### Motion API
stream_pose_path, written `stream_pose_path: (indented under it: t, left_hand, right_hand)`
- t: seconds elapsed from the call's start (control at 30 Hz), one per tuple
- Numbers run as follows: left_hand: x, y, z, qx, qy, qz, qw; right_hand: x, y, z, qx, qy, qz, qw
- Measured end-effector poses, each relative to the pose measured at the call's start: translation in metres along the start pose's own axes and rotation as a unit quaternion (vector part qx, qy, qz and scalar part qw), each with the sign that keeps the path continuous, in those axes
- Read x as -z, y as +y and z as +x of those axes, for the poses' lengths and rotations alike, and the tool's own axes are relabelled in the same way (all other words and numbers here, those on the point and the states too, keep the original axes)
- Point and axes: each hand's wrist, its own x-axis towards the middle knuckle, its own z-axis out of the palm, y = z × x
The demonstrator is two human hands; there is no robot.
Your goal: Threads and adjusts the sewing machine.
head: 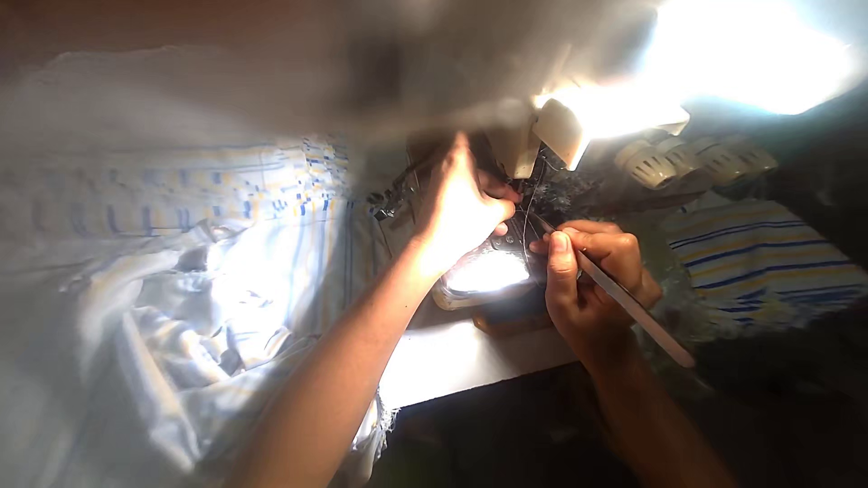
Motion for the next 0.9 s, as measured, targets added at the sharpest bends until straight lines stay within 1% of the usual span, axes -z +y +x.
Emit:
stream_pose_path:
  t: [0.5, 0.9]
  left_hand:
    - [-0.0003, 0.0033, -0.0009, 0.016, -0.01, 0.009, 1.0]
    - [0.0015, 0.0036, 0.0, 0.024, -0.024, 0.025, 0.999]
  right_hand:
    - [0.0006, -0.002, -0.0003, -0.007, -0.009, -0.011, 1.0]
    - [0.0, -0.0004, 0.0006, 0.006, -0.006, -0.01, 1.0]
